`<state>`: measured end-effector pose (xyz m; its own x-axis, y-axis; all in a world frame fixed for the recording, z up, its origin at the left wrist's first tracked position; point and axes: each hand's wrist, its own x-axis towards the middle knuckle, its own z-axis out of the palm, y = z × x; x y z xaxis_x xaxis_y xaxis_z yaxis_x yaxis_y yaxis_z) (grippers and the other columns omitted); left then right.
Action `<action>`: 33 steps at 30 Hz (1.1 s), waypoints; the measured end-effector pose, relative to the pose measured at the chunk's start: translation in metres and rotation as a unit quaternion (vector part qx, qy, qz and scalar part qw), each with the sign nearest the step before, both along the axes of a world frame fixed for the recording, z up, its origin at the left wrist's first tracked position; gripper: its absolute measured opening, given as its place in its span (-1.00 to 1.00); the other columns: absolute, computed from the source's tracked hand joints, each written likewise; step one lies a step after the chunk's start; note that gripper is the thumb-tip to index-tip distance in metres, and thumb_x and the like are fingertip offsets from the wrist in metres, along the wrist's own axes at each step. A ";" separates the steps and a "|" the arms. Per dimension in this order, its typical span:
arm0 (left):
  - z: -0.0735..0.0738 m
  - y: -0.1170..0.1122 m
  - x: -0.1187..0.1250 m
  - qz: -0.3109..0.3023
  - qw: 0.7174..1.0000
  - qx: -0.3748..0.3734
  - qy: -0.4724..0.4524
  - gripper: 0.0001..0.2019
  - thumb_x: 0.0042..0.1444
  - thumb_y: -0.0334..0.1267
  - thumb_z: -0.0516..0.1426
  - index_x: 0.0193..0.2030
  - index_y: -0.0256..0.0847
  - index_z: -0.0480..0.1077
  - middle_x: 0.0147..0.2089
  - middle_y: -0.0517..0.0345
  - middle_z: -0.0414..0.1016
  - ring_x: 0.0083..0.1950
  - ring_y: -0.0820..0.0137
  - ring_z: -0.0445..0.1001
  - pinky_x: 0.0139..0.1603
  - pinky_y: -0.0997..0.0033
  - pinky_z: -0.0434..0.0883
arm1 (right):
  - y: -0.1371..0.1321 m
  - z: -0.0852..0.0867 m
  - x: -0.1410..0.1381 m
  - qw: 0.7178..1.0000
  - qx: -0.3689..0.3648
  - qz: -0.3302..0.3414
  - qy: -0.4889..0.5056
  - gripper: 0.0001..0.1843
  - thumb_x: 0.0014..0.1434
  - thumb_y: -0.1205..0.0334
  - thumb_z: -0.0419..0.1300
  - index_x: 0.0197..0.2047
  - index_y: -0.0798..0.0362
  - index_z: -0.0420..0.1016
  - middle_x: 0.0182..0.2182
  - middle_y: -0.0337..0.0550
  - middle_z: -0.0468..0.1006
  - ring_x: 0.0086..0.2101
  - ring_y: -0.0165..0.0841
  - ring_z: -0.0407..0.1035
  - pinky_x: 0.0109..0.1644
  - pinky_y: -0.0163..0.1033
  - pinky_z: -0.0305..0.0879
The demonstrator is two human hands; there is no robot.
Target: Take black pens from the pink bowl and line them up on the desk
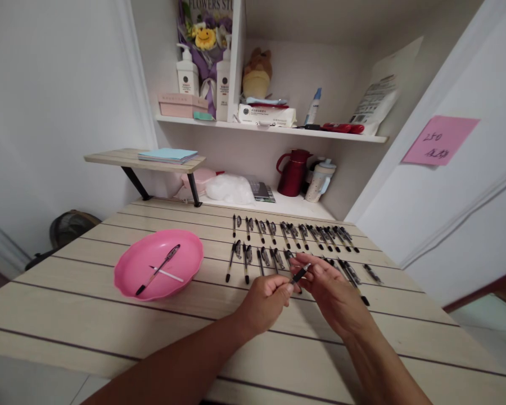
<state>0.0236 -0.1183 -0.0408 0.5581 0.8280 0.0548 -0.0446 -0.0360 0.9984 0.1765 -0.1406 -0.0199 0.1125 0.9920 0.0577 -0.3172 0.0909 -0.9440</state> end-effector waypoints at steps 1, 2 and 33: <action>0.000 0.000 0.000 -0.002 1.000 -0.002 0.002 -0.71 0.08 -0.15 -0.01 -0.31 -0.31 0.43 -0.59 0.28 0.19 -0.61 0.60 0.08 -0.59 0.56 0.03 | 0.000 -0.001 0.000 1.000 0.002 -0.011 0.000 -0.69 -0.11 0.08 0.31 -0.25 0.01 0.51 -0.25 -0.07 0.53 -0.24 -0.27 0.36 -0.20 -0.19 0.27; 0.000 0.000 0.000 -0.003 1.000 -0.005 0.004 -0.71 0.08 -0.15 -0.01 -0.31 -0.31 0.43 -0.59 0.28 0.19 -0.61 0.60 0.07 -0.59 0.56 0.03 | 0.000 -0.001 0.001 1.000 0.004 -0.028 -0.007 -0.72 -0.13 0.10 0.33 -0.31 0.02 0.52 -0.29 -0.10 0.54 -0.27 -0.29 0.36 -0.22 -0.20 0.27; 0.002 -0.002 0.000 0.006 1.000 -0.011 0.015 -0.74 0.04 -0.14 0.02 -0.42 -0.30 0.40 -0.64 0.30 0.16 -0.61 0.58 0.06 -0.58 0.55 0.01 | -0.001 0.002 0.000 0.999 -0.007 0.006 -0.033 -0.72 -0.17 0.09 0.34 -0.35 0.02 0.48 -0.30 -0.13 0.52 -0.35 -0.34 0.34 -0.29 -0.23 0.26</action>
